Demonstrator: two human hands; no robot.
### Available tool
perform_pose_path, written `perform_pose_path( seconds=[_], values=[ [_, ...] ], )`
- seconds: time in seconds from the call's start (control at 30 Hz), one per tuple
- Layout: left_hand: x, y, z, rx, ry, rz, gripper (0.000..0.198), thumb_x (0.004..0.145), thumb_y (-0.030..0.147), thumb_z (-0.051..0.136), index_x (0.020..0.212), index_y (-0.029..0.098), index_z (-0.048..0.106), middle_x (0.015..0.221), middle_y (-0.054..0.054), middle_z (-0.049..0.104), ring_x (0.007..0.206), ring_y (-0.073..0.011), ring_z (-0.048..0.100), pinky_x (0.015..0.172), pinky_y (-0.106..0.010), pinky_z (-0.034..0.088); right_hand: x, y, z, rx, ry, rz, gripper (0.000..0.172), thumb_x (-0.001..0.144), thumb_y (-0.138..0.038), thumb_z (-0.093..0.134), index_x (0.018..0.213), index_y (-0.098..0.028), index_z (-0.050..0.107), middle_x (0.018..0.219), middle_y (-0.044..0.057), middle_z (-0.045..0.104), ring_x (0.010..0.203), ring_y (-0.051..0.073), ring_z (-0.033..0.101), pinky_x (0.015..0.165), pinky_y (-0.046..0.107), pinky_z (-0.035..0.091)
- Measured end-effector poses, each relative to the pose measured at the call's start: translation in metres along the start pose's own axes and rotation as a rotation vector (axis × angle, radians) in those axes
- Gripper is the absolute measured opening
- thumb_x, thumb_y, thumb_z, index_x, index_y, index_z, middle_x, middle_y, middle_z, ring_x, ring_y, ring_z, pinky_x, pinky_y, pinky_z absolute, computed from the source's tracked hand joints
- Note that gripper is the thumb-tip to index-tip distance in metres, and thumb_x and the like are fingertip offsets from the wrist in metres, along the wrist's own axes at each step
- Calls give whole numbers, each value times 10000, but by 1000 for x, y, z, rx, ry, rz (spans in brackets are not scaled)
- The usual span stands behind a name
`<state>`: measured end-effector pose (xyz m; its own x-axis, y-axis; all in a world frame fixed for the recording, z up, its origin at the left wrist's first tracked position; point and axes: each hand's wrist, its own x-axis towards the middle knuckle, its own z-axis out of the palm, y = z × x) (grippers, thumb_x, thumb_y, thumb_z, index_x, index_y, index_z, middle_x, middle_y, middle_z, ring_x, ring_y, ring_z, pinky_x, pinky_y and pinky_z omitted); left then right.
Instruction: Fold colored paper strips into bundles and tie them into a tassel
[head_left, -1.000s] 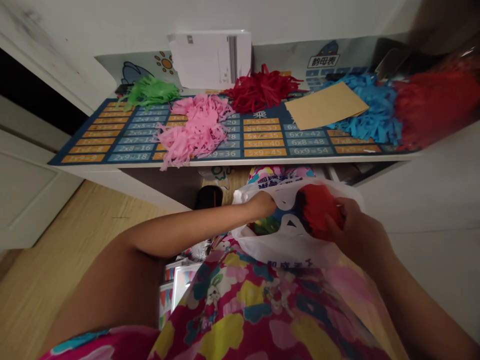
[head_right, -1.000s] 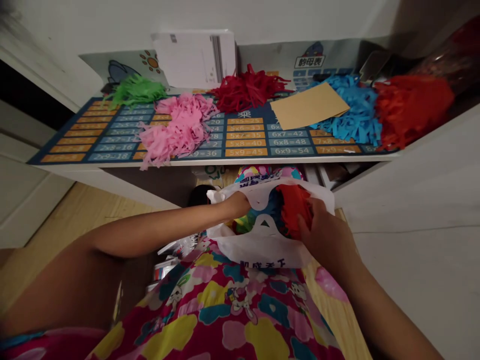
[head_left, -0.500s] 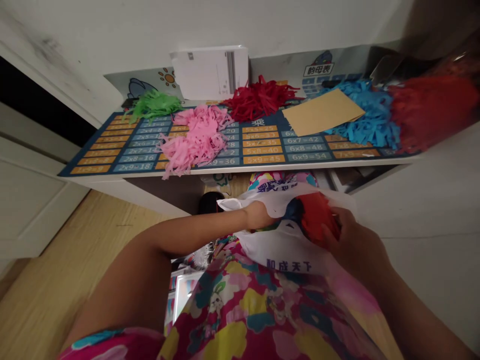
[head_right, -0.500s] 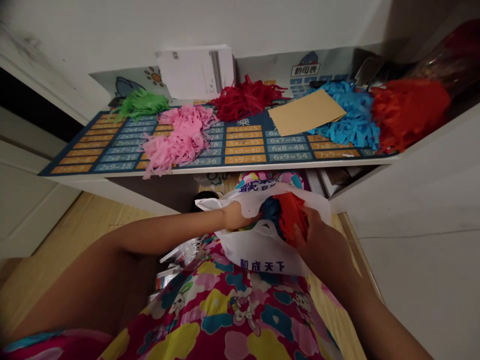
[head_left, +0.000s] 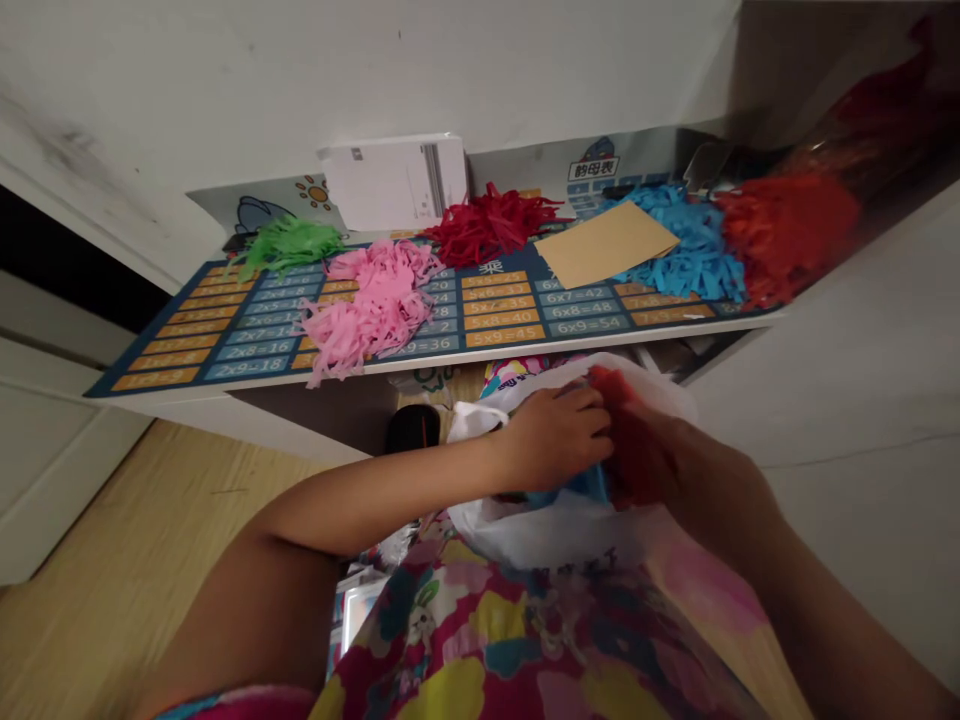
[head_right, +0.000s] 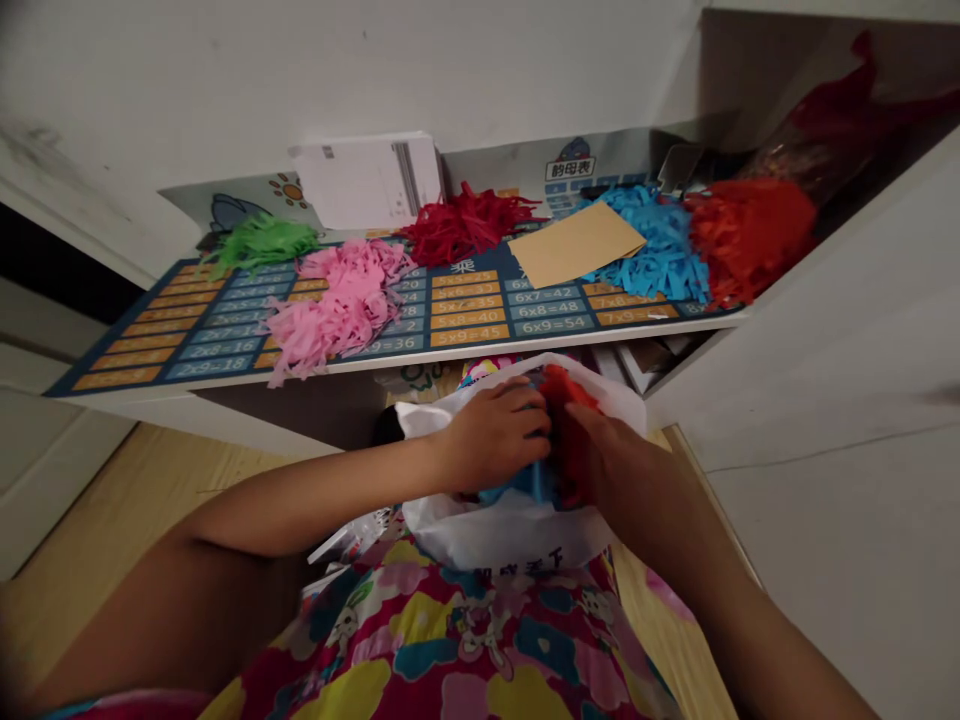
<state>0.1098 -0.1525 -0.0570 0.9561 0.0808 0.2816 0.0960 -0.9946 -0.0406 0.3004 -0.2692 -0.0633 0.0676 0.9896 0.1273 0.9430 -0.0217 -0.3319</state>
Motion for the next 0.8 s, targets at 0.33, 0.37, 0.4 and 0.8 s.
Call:
perform_pose_path(
  seconds=[0.33,0.37,0.4,0.8],
  values=[
    [14,6,26,-64,233,22,139,980,156,476,956,148,613,995,-91,688,1034,-239,551,989,-430,429,3,0,-1,326,-6,77,311,860,-446,595,1066,-220,653,921,49,729,791,218,669,685,307,478],
    [15,6,28,-76,280,41,149,981,152,470,935,154,611,970,-82,693,1016,-232,560,989,-428,434,3,1,-1,333,-26,87,331,834,-446,630,1076,-220,651,914,44,726,777,215,664,675,304,472],
    [17,6,30,-84,341,55,160,981,144,460,931,159,610,953,-75,696,1002,-225,569,993,-428,440,3,1,0,347,-43,95,338,828,-442,639,1083,-221,651,904,39,723,760,209,657,663,300,465],
    [0,22,89,91,282,-41,796,988,616,344,1487,-4,346,1528,-279,418,1516,-394,209,1080,-531,434,11,19,12,742,77,228,285,836,-394,538,957,-185,690,840,29,706,751,186,630,652,279,478]
  ],
)
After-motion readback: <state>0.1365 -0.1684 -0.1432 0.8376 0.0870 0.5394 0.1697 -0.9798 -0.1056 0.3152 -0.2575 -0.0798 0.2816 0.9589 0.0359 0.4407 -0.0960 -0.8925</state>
